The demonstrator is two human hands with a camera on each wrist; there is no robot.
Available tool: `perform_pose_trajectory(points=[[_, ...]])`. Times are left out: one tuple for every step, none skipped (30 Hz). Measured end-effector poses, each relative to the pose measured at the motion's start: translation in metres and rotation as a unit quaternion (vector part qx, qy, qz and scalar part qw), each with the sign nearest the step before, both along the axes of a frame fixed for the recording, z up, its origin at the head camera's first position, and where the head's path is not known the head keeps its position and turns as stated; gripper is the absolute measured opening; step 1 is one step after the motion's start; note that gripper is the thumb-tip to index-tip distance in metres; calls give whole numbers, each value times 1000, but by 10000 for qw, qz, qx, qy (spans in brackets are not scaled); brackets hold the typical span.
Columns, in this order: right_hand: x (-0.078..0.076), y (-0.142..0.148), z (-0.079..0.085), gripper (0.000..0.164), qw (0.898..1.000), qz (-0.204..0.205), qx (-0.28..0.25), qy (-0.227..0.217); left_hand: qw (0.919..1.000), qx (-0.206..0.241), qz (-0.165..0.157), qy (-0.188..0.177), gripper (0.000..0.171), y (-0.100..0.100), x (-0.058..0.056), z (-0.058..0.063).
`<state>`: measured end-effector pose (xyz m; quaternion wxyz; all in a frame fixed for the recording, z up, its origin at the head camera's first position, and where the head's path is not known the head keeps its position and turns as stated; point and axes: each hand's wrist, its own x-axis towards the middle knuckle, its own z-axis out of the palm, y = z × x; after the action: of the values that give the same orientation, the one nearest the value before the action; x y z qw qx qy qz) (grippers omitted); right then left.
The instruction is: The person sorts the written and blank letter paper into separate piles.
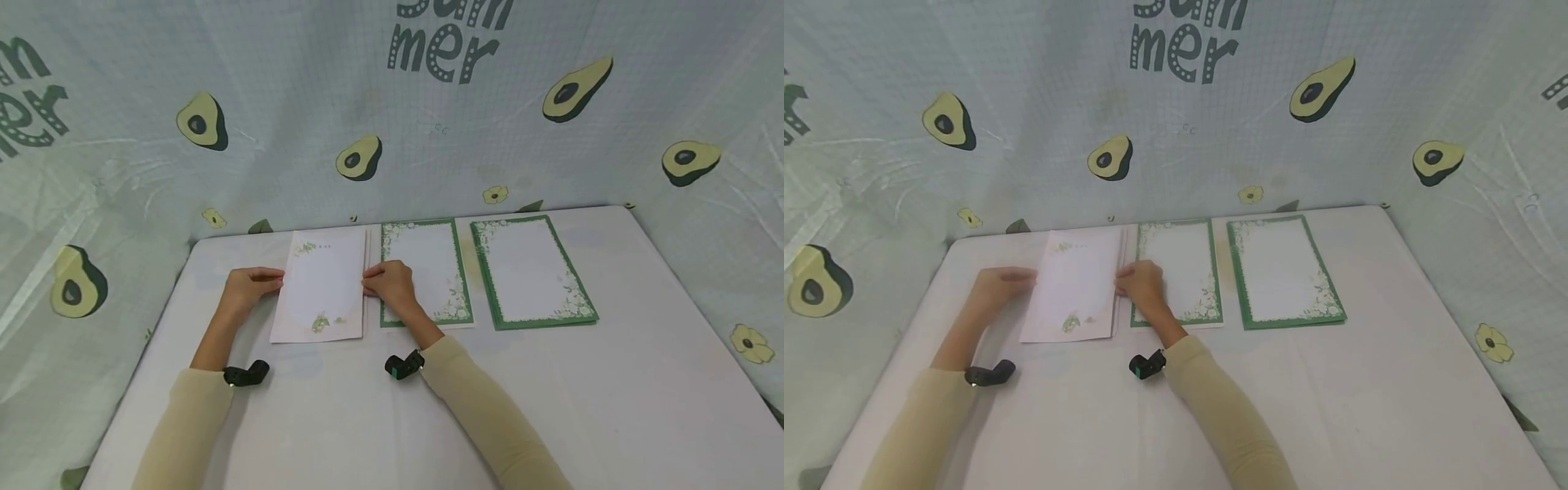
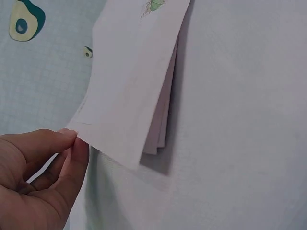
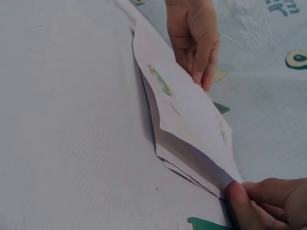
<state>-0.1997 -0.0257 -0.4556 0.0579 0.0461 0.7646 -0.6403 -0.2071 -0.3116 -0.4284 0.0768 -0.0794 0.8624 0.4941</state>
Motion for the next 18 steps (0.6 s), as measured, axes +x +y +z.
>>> perform_pose_trajectory(points=[[0,0,0,7,10000,19,-1,-14,10000,-20,11,-7,32,0,0,1],[0,-1,1,6,10000,33,-7,-18,10000,-26,16,-11,31,0,0,1],[0,-1,1,6,10000,37,-6,-24,10000,-39,21,-32,31,0,0,1],[0,-1,1,6,10000,35,9,-25,10000,-53,2,-38,32,1,0,1],[0,-1,2,5,10000,35,25,-27,10000,-65,-11,-50,32,1,0,1],[0,-1,2,5,10000,29,17,-39,9999,-81,-14,-78,32,1,0,1],[0,-1,2,5,10000,29,29,-48,9999,-111,-15,-102,32,1,-1,1],[0,-1,2,6,10000,39,69,-56,9998,-159,-29,-113,32,1,-1,1],[0,-1,3,6,9999,63,109,-87,9997,-207,-42,-130,32,1,-1,1],[0,0,4,8,9998,97,143,-116,9996,-263,-49,-135,32,1,0,2],[1,0,6,9,9996,155,176,-138,9993,-338,-43,-127,31,1,0,3],[2,1,8,11,9994,214,210,-146,9991,-409,-31,-105,31,0,1,5],[2,3,10,13,9992,278,249,-138,9989,-474,-43,-52,31,0,2,6],[3,4,13,15,9989,349,278,-115,9986,-516,-63,14,31,0,3,8],[4,6,16,16,9986,426,302,-89,9984,-560,-85,79,31,0,4,10],[4,9,20,18,9983,492,319,-42,9980,-599,-111,156,30,1,5,12],[5,12,22,19,9978,550,359,19,9976,-636,-144,239,30,2,7,14],[5,15,25,20,9974,596,402,77,9972,-658,-187,315,29,3,8,17]])
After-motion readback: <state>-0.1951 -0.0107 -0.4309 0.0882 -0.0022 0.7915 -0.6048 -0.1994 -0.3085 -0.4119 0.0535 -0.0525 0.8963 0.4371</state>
